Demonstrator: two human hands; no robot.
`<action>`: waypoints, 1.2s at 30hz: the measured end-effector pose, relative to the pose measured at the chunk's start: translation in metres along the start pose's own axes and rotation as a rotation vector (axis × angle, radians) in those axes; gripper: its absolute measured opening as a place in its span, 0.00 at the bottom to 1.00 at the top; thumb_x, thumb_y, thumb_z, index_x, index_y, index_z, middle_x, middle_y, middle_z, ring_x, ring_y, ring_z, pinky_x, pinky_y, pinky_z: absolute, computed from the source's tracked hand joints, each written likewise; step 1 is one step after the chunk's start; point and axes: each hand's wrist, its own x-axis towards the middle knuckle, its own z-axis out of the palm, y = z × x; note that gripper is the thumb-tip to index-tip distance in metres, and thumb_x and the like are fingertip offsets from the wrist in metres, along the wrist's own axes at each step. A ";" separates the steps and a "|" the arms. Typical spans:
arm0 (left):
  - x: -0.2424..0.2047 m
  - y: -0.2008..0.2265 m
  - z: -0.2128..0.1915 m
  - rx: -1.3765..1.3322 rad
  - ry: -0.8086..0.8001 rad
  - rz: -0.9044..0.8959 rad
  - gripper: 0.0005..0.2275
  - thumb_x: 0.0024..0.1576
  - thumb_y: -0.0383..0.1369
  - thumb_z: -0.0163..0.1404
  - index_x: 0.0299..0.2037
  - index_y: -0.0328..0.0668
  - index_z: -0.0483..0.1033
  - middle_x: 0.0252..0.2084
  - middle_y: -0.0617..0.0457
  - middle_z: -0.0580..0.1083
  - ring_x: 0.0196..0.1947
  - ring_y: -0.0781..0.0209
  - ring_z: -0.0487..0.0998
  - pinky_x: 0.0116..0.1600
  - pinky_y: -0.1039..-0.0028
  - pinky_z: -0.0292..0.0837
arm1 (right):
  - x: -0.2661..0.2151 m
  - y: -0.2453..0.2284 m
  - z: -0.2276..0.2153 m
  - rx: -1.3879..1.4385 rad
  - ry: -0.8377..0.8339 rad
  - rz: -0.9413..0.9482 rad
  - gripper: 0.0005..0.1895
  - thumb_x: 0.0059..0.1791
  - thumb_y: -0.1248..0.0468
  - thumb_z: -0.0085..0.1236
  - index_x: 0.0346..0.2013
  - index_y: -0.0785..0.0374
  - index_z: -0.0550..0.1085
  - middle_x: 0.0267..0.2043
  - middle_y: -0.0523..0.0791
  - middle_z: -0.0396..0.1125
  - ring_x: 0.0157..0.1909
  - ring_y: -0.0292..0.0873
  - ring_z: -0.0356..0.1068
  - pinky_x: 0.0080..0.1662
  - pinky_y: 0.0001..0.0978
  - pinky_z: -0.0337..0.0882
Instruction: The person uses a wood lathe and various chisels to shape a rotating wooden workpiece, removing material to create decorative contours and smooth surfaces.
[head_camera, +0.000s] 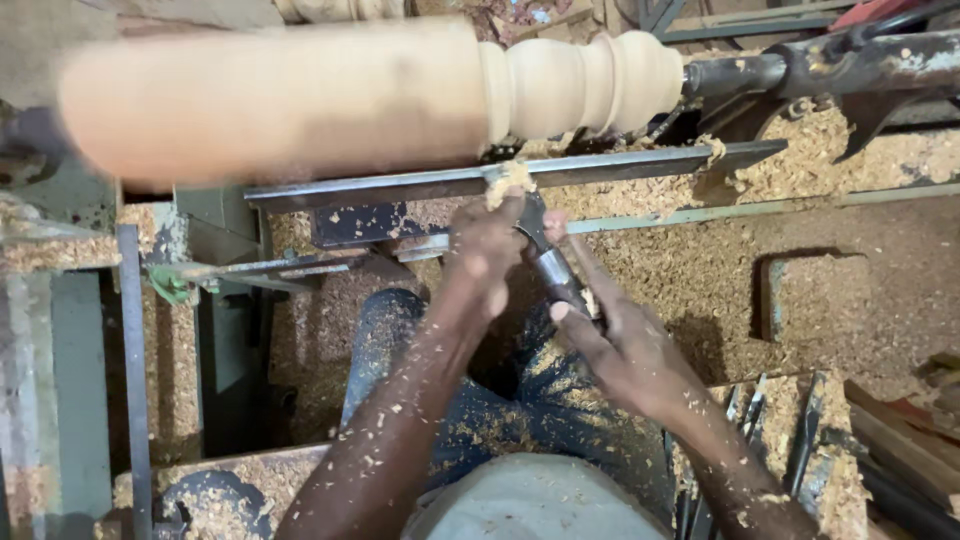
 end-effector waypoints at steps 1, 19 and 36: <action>0.001 -0.003 -0.008 0.059 0.004 0.032 0.11 0.61 0.32 0.49 0.40 0.25 0.76 0.36 0.42 0.80 0.37 0.58 0.84 0.45 0.70 0.84 | -0.001 0.001 -0.003 -0.194 0.060 -0.058 0.34 0.54 0.48 0.40 0.75 0.46 0.49 0.28 0.47 0.69 0.23 0.42 0.70 0.28 0.42 0.76; 0.032 0.001 -0.012 0.290 0.130 -0.001 0.11 0.59 0.31 0.50 0.41 0.25 0.74 0.44 0.39 0.78 0.42 0.52 0.83 0.44 0.70 0.85 | 0.034 -0.023 -0.064 -0.594 0.034 -0.153 0.30 0.55 0.42 0.43 0.72 0.36 0.56 0.18 0.46 0.63 0.17 0.40 0.60 0.31 0.47 0.77; 0.029 -0.005 0.012 0.048 0.160 0.150 0.10 0.61 0.25 0.48 0.43 0.16 0.73 0.35 0.36 0.74 0.26 0.56 0.80 0.35 0.74 0.82 | 0.100 0.004 -0.124 -0.835 -0.103 -0.417 0.33 0.51 0.37 0.34 0.70 0.36 0.59 0.09 0.45 0.59 0.13 0.36 0.66 0.38 0.46 0.75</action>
